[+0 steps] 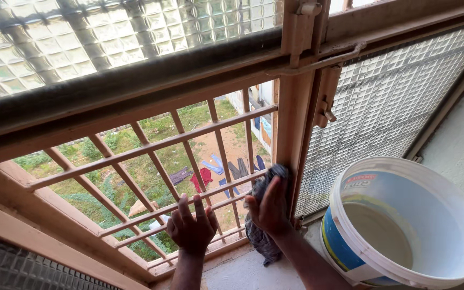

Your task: The person cleans a window frame and a metal security grille using a dark cloth. They wipe the horizontal and vertical bars of the grille and the surrounding frame, occasionally dipping the cloth into a bucket of water to wet it.

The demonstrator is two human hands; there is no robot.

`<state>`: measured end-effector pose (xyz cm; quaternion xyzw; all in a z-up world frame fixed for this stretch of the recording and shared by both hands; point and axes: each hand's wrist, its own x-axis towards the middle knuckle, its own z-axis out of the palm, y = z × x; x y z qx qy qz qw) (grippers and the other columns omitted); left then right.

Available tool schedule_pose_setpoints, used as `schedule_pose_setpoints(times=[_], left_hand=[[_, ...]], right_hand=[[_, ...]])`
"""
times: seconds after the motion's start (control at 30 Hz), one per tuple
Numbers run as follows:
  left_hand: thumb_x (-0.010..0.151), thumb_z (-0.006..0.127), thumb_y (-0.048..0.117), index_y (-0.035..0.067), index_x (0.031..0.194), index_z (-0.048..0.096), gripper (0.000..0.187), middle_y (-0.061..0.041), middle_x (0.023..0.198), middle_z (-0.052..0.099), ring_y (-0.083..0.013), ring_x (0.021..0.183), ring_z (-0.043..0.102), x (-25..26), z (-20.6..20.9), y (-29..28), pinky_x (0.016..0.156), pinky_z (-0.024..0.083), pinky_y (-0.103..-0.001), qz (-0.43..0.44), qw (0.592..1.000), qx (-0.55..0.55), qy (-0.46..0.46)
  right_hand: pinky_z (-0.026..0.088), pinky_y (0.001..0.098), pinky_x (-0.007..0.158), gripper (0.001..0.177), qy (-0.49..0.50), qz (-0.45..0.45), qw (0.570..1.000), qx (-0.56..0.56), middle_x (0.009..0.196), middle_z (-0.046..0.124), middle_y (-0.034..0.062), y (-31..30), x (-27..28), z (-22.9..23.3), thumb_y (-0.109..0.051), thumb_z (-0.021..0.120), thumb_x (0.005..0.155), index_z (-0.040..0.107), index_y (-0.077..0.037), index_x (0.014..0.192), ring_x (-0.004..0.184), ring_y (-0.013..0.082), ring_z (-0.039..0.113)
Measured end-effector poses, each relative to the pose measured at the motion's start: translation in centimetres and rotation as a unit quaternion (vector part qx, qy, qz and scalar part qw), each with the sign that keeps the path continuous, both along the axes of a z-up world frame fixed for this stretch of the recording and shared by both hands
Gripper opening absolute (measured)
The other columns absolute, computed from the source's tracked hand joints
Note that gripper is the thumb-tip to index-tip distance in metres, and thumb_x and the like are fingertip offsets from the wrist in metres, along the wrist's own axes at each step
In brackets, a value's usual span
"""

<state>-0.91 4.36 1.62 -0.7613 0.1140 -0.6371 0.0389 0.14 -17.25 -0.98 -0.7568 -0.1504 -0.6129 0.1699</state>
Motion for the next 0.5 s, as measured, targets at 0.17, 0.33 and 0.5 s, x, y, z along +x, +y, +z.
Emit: schedule_pose_setpoints(times=[0.17,0.33,0.5], left_hand=[[0.112,0.036,0.04,0.013,0.157,0.035,0.053,-0.02,0.137,0.056,-0.0219,0.082,0.058,1.2,-0.5,0.2,0.067,0.043,-0.037,0.004,1.0,-0.003,-0.012],[0.112,0.033,0.044,0.012,0.156,0.035,0.055,-0.021,0.135,0.057,-0.0199,0.078,0.057,3.2,-1.2,0.3,0.065,0.043,-0.035,0.009,1.0,0.0,-0.025],[0.112,0.033,0.04,0.011,0.156,0.036,0.053,-0.02,0.134,0.057,-0.0213,0.081,0.06,2.4,-0.6,0.3,0.066,0.043,-0.036,0.005,1.0,0.0,-0.024]], right_hand=[[0.035,0.0626,0.123,0.06,-0.019,-0.038,0.999,-0.006,0.15,0.04,0.0435,-1.6,3.8,11.0,-0.02,0.052,0.108,0.032,0.02,0.148,0.143,0.057,0.042],[0.043,0.0599,0.123,0.053,-0.024,-0.029,0.999,0.002,0.151,0.038,0.0482,-1.4,6.0,8.9,-0.007,0.052,0.114,0.028,0.024,0.149,0.146,0.0579,0.042],[0.038,0.0657,0.119,0.056,0.01,-0.012,1.0,-0.001,0.145,0.036,0.0508,-0.5,0.7,2.5,-0.008,0.046,0.105,0.024,0.022,0.146,0.14,0.0649,0.039]])
